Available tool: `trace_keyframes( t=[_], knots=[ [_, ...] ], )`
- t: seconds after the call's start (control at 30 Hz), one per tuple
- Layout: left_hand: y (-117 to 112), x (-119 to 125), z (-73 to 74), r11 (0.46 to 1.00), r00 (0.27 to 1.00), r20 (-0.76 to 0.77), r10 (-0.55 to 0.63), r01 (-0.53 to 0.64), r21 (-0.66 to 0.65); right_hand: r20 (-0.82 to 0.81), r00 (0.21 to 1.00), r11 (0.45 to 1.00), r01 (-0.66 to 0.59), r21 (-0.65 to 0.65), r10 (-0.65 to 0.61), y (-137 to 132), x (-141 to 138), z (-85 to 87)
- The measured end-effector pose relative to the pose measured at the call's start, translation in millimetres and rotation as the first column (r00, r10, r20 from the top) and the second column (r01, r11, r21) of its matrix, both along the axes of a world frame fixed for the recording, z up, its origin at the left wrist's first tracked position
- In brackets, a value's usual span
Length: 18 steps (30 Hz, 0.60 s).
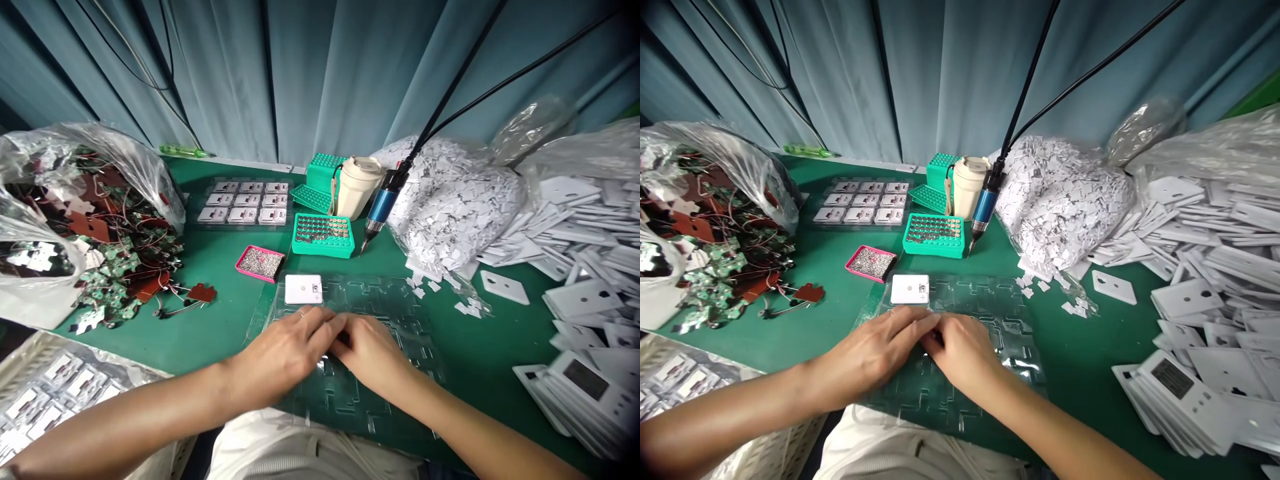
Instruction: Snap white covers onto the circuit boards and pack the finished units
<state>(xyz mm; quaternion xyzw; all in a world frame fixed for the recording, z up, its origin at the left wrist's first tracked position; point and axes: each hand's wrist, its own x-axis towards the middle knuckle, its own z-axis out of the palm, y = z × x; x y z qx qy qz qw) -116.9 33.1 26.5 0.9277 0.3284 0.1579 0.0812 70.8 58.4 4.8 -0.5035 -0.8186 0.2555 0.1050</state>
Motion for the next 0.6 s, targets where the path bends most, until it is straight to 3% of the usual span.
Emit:
trace_keyframes(
  t=[0.13, 0.27, 0.4, 0.6],
  knots=[
    [6, -12, -10.9, 0.981, 0.972, 0.195, 0.132, -0.1, -0.167, 0.001, 0.999, 0.999, 0.044, 0.027, -0.044, -3, -3, 2.2],
    [4, -19, -20.1, 0.942, 0.92, 0.259, 0.293, -0.232, -0.243, 0.043, 0.996, 0.996, 0.077, 0.05, -0.079, 0, -7, 6.4],
    [-1, -19, -22.4, 0.951, 0.918, 0.283, 0.277, -0.221, -0.216, 0.065, 0.996, 0.998, 0.067, 0.004, -0.067, 9, -8, 7.5],
    [-1, -23, -26.3, 0.986, 0.941, 0.3, 0.156, -0.129, -0.108, 0.056, 0.997, 0.998, 0.055, -0.021, -0.053, 16, -12, 7.6]
  ],
)
